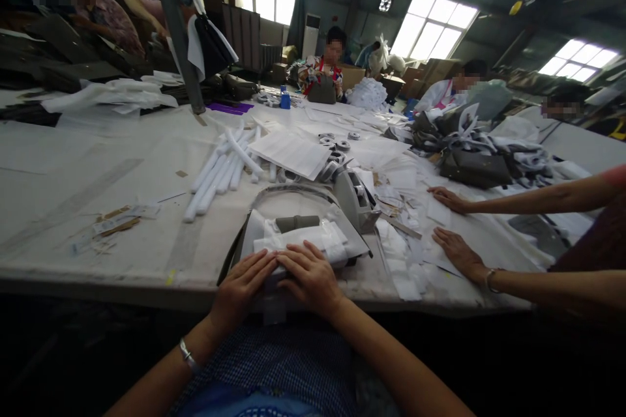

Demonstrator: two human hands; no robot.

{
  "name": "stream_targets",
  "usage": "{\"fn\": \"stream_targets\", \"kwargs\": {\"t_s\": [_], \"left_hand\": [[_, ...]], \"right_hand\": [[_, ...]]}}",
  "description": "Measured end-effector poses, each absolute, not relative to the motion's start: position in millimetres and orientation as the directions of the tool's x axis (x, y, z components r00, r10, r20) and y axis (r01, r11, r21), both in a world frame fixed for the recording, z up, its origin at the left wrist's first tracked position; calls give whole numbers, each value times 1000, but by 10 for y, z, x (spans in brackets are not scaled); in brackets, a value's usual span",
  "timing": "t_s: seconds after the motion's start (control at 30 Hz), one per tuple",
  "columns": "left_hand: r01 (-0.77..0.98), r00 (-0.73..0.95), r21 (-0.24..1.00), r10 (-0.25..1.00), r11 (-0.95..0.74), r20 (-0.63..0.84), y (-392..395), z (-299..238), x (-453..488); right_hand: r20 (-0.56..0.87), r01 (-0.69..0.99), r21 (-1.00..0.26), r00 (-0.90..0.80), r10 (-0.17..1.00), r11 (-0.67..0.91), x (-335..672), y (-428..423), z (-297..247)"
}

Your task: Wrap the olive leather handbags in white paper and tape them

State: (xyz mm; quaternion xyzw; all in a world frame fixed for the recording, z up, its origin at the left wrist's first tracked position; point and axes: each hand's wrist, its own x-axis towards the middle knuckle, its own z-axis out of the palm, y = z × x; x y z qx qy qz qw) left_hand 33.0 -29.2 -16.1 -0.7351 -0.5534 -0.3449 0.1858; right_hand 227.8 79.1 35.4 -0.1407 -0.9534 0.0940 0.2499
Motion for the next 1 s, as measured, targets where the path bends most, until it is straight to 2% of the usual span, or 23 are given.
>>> {"fn": "stream_targets", "kwargs": {"t_s": [0.1,0.27,0.4,0.47,0.67,0.83,1.0], "left_hand": [[938,149,131,712,-322,687,-306,-111,327],[908,147,246,810,-338,568,-355,12,338],[915,108,228,746,-333,657,-321,-8,341],[920,117,199,721,-338,683,-299,-40,334],[918,135,204,752,-341,646,-302,-59,312],[921,164,181,765,-345,622,-305,-43,290],[930,183,145,769,-338,613,-308,-120,268]], "right_hand": [[518,257,-221,-786,337,941,2243,782,229],[518,284,-198,-782,346,938,2220,780,113],[516,291,-168,-788,335,942,2290,740,86],[528,272,-134,-794,301,953,2397,680,51],[509,116,-16,-854,108,993,2665,430,-188],[561,62,-73,-823,92,995,2451,422,-314],[652,32,-188,-744,149,982,2282,417,-267]]}}
